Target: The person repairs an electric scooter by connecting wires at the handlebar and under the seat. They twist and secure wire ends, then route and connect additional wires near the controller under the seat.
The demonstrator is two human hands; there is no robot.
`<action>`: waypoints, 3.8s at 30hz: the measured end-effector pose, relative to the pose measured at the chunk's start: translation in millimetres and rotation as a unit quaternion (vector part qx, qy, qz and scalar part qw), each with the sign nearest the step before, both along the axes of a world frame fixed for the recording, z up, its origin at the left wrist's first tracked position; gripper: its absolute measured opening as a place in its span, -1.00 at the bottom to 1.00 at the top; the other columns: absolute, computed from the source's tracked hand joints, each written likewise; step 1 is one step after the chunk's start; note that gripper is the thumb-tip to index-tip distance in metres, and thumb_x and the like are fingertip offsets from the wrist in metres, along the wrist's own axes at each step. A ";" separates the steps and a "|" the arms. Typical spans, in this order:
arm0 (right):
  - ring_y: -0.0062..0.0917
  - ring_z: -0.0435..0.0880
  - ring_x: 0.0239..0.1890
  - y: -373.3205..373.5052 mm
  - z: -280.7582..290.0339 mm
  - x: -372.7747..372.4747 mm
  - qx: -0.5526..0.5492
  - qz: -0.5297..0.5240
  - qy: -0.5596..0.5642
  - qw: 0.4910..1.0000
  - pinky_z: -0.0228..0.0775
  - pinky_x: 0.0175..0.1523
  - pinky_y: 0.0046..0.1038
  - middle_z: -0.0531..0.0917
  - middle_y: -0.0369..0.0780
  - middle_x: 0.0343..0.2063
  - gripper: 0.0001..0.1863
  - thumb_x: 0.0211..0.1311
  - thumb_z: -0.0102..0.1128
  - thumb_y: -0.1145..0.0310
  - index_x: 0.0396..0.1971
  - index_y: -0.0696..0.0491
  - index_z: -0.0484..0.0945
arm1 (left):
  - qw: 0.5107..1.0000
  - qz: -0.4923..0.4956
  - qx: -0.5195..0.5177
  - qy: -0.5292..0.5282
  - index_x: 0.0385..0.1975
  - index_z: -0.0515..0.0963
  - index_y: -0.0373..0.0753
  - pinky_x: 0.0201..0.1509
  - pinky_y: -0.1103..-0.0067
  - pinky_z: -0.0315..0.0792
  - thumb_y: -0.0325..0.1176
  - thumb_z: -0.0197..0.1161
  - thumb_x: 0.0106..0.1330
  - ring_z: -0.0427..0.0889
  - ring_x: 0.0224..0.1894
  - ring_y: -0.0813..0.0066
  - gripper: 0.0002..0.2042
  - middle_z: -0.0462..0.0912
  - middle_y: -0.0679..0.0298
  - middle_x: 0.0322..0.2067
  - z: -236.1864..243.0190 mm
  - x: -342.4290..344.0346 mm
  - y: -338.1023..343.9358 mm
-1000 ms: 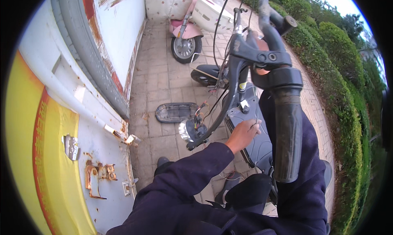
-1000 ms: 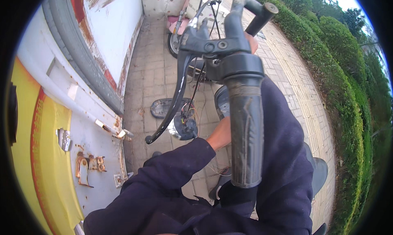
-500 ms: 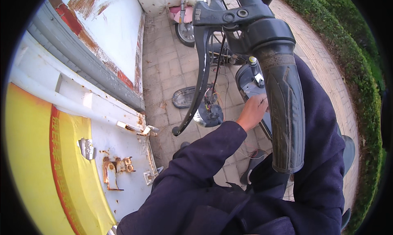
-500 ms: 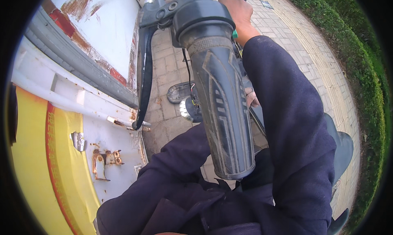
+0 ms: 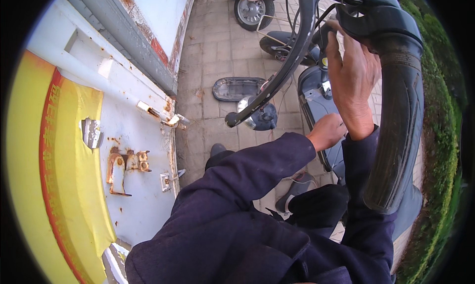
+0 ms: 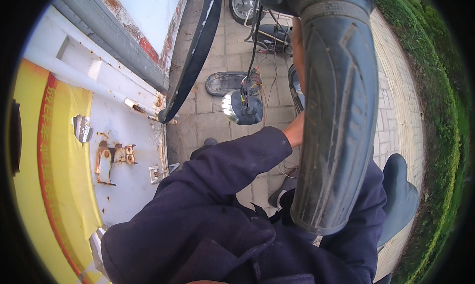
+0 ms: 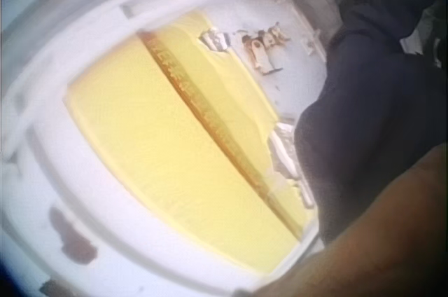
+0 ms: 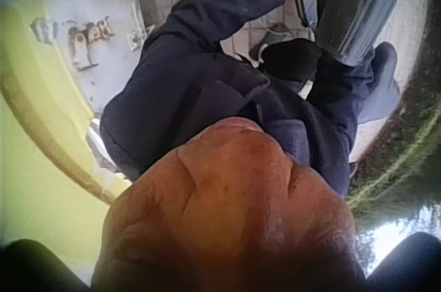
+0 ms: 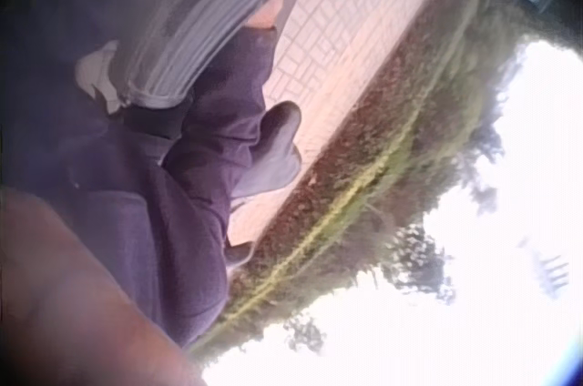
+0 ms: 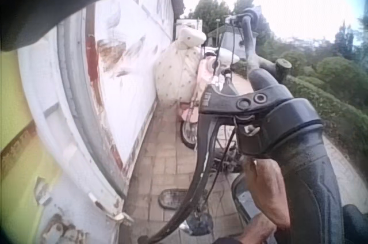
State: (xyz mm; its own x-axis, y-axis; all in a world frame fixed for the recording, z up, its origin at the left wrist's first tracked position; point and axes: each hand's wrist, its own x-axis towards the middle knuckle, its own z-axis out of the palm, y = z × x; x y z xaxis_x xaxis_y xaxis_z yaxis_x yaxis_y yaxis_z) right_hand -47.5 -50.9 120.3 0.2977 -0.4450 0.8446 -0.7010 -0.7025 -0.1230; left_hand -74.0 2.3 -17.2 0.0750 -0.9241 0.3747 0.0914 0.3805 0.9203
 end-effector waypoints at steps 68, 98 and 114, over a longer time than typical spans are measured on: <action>-0.71 0.59 -0.50 -99.2 24.9 34.2 0.416 0.460 -0.215 0.754 0.48 -0.38 -0.59 0.62 -0.32 -0.51 -0.66 0.50 0.15 0.20 0.02 0.17 0.59 | 0.987 -0.109 0.087 0.084 -0.47 0.61 -0.42 -0.27 0.36 0.50 -0.34 0.08 0.36 0.69 -0.42 0.18 -0.72 0.67 0.04 -0.54 -3.6 17.5 -0.9; -0.69 0.56 -0.48 -24.2 48.9 23.6 0.409 0.301 -0.127 0.852 0.32 -0.38 -0.63 0.60 -0.30 -0.50 -0.60 0.60 0.01 0.10 -0.06 0.18 0.58 | 0.993 -0.043 0.073 -0.081 -0.44 0.62 -0.29 -0.18 0.20 0.48 -0.29 0.03 0.38 0.69 -0.27 -0.06 -0.73 0.70 0.04 -0.47 17.6 10.1 0.4; -0.66 0.51 -0.65 -116.3 9.6 39.9 0.463 0.368 -0.290 0.753 0.31 -0.56 -0.60 0.56 -0.29 -0.50 -0.41 0.35 0.39 0.13 0.13 0.28 0.45 | 0.987 -0.027 0.078 -0.137 -0.47 0.66 -0.30 -0.16 0.21 0.53 -0.34 0.05 0.34 0.72 -0.30 -0.02 -0.73 0.72 0.04 -0.48 19.1 13.5 1.2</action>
State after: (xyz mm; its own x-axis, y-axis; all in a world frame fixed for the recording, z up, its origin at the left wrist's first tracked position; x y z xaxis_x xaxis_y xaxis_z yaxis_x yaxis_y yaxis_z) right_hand -7.6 -167.2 129.9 0.4517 -0.8178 0.3565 0.1955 -0.2991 -0.9340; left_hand -60.5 3.5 1.9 -0.0592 -0.9720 0.2275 -0.1523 0.2341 0.9602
